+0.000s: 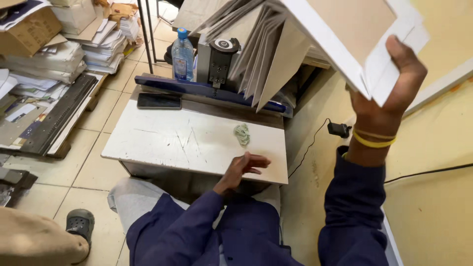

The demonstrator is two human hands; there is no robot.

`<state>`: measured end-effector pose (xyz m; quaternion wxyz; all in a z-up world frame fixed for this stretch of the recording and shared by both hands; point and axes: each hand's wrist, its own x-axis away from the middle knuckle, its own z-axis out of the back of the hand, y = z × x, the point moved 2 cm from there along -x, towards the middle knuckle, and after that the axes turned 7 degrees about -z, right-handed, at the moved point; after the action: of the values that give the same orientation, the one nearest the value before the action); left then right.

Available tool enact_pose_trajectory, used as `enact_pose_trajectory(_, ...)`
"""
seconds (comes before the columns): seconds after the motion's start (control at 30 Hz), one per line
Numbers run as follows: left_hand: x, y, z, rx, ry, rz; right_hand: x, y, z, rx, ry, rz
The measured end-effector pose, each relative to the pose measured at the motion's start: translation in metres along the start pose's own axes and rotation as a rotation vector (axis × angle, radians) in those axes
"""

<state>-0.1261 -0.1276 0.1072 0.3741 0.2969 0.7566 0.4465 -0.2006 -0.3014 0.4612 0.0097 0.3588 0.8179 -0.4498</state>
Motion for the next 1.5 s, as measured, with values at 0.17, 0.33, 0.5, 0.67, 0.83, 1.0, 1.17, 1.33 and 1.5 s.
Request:
enact_pose_trajectory(0.17, 0.01, 0.064, 0.012, 0.755, -0.001, -0.048, 0.058, 0.048, 0.047, -0.382, -0.054, -0.404)
enact_pose_trajectory(0.33, 0.096, 0.137, 0.098, 0.883, 0.636, -0.2, 0.051, 0.161, 0.324, 0.271, 0.258, -0.555)
enact_pose_trajectory(0.5, 0.175, 0.104, 0.166, 0.507, 0.755, 0.107, 0.101, 0.283, 0.374, 0.49, 0.139, -0.66)
enact_pose_trajectory(0.67, 0.214, 0.061, 0.194, 0.365, 0.833, 0.404, 0.147, 0.276, 0.253, 0.404, -0.009, -0.949)
enact_pose_trajectory(0.83, 0.174, 0.111, 0.175, 0.024, 0.743, 0.602, 0.147, 0.249, 0.196, 0.568, -0.056, -0.918)
enact_pose_trajectory(1.0, 0.145, 0.141, 0.162, -0.438, 0.561, 0.581, 0.149, 0.226, 0.168, 0.912, -0.106, -0.812)
enact_pose_trajectory(1.17, 0.111, 0.15, 0.169, -0.688, 0.477, 0.385, 0.125, 0.212, 0.134, 1.016, -0.133, -0.564)
enact_pose_trajectory(1.33, 0.08, 0.133, 0.197, -0.619, 0.512, -0.022, 0.106, 0.234, 0.168, 0.869, -0.019, -0.259)
enact_pose_trajectory(1.5, 0.096, 0.056, 0.228, -0.577, 0.562, 0.041, 0.127, 0.343, 0.348, 0.768, 0.041, -0.323)
